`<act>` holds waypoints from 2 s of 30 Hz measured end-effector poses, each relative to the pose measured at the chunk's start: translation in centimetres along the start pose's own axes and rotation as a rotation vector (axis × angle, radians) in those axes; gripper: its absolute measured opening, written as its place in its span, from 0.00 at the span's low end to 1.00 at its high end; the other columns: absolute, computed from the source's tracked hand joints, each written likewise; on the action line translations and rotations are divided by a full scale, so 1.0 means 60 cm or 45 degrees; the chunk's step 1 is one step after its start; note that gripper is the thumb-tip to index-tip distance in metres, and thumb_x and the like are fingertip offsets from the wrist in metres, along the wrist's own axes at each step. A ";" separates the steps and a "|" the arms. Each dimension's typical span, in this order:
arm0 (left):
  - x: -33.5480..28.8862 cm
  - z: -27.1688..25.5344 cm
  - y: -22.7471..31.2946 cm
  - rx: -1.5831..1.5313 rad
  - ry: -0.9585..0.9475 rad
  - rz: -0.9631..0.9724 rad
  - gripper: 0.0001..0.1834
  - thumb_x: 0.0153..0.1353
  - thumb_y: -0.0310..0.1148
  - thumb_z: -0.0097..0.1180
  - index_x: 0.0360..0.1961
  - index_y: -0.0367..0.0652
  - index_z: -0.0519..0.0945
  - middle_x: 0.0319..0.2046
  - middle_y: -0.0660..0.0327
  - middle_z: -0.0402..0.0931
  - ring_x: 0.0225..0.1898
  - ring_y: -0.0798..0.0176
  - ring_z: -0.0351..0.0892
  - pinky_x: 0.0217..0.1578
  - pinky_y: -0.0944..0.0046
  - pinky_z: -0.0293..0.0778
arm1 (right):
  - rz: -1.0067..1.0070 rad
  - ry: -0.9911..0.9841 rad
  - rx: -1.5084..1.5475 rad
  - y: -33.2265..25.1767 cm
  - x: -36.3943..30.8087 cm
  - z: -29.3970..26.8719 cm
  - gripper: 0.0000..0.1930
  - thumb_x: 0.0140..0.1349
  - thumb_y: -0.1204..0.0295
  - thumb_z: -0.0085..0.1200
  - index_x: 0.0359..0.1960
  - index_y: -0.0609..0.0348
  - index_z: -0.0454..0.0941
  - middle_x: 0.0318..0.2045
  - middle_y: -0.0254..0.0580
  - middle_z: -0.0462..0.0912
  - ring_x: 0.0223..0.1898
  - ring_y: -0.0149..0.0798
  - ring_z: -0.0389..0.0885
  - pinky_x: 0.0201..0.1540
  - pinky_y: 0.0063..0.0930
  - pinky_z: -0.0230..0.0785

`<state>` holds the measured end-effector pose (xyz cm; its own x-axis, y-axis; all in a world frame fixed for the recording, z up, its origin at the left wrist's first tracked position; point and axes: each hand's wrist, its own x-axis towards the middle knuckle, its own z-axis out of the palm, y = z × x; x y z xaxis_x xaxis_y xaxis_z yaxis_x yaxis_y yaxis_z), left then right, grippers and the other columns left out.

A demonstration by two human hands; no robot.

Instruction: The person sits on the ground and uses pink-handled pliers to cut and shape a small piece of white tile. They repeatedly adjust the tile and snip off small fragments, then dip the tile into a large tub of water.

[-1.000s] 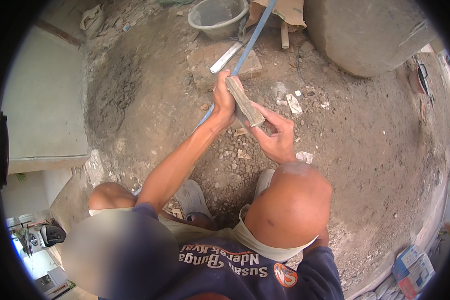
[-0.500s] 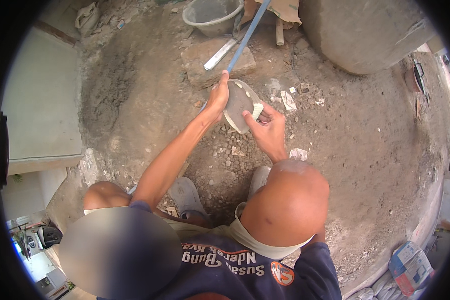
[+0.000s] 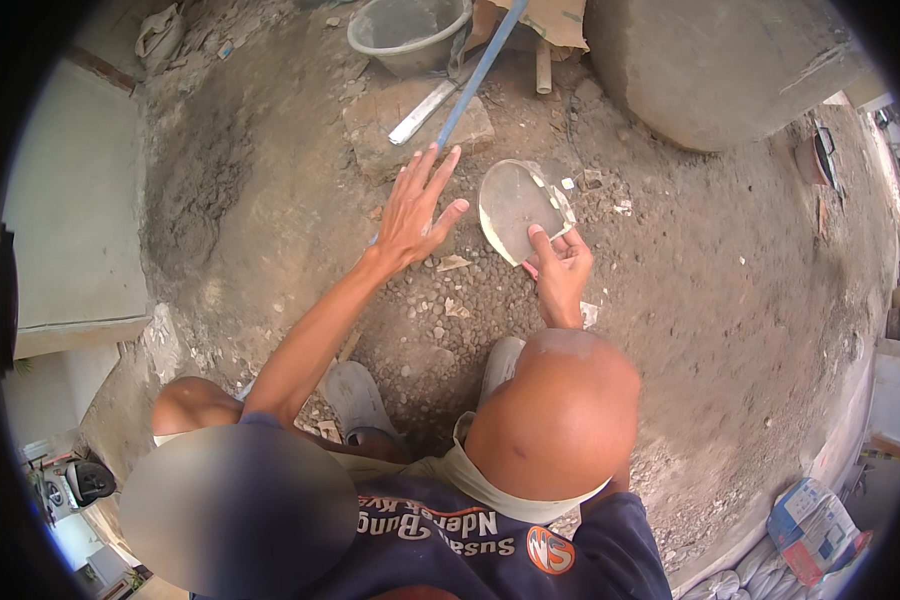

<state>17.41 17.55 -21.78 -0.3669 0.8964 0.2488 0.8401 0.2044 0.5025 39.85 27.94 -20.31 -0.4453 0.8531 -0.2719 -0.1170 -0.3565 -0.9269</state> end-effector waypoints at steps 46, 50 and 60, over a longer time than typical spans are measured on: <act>0.002 0.031 -0.059 -0.891 -0.770 -0.515 0.32 0.54 0.45 0.81 0.57 0.41 0.87 0.51 0.48 0.88 0.54 0.52 0.87 0.55 0.55 0.80 | 0.063 -0.293 -0.417 0.081 0.001 0.004 0.25 0.67 0.69 0.70 0.62 0.70 0.79 0.44 0.47 0.90 0.41 0.31 0.88 0.42 0.28 0.81; -0.026 0.053 -0.071 -0.942 -0.468 -0.391 0.32 0.61 0.51 0.77 0.61 0.45 0.86 0.50 0.50 0.88 0.54 0.52 0.87 0.56 0.52 0.79 | 0.182 -0.666 -0.613 0.111 0.041 0.010 0.31 0.65 0.71 0.73 0.67 0.71 0.74 0.46 0.48 0.90 0.41 0.33 0.88 0.42 0.27 0.81; 0.004 0.013 -0.076 -1.325 -0.062 -0.816 0.31 0.74 0.57 0.62 0.58 0.37 0.84 0.44 0.56 0.89 0.37 0.66 0.87 0.35 0.65 0.78 | 0.056 -0.354 -0.430 0.098 0.042 0.005 0.26 0.65 0.73 0.72 0.62 0.67 0.76 0.46 0.44 0.88 0.45 0.34 0.87 0.47 0.27 0.80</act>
<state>13.79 17.16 -24.65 -0.5628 0.7675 -0.3070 -0.2158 0.2221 0.9508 37.75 27.88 -26.35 -0.6708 0.6884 -0.2761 0.1835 -0.2066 -0.9611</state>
